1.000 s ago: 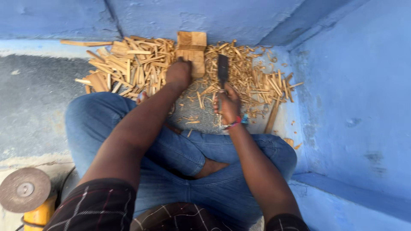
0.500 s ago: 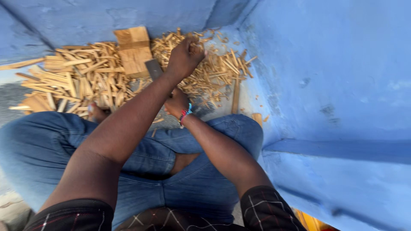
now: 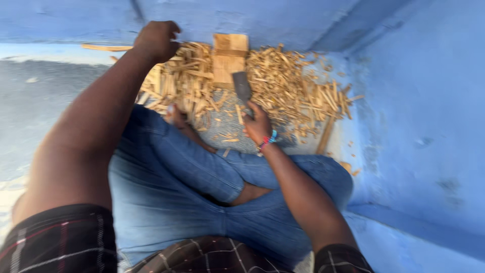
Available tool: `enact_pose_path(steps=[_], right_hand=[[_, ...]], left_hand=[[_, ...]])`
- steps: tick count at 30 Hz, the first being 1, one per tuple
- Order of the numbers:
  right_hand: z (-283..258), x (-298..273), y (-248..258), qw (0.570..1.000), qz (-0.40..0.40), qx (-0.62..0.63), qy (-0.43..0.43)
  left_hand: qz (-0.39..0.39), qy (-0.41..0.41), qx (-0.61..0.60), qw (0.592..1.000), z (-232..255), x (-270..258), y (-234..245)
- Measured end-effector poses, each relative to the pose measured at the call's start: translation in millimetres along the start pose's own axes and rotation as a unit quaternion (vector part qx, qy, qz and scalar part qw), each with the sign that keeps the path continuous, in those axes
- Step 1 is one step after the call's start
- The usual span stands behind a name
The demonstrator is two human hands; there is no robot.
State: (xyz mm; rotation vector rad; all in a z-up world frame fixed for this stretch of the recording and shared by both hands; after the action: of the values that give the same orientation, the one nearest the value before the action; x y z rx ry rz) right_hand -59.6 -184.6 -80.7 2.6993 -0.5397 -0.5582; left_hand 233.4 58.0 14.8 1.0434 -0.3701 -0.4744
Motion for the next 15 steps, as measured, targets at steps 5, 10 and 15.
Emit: enact_pose_path(steps=[5,10,15], right_hand=[[-7.0,-6.2,0.2,0.999,-0.003,-0.031,0.012],[-15.1,-10.3,1.7,0.997,0.011,-0.042,0.066],[-12.3,-9.6,4.3,0.996,0.006,-0.058,0.065]], left_hand=[[-0.093,0.212,0.038,0.972,-129.8,-33.7,-11.8],[-0.088,0.162,0.013,0.983,-102.6,-10.0,-20.4],[-0.175,0.220,0.046,0.959,-91.3,-9.1,-41.9]])
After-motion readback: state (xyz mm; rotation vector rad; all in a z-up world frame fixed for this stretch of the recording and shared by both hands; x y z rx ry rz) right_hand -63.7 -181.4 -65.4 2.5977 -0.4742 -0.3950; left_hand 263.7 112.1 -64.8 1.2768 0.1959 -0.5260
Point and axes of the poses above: each hand's wrist, its own x-axis towards the middle knuckle, its own y-axis out of the back of the hand, z = x × y, the point moved 10 cm from there along x, towards the middle knuckle, and after that the axes turned 1 degree about y, right-handed, at the moved point
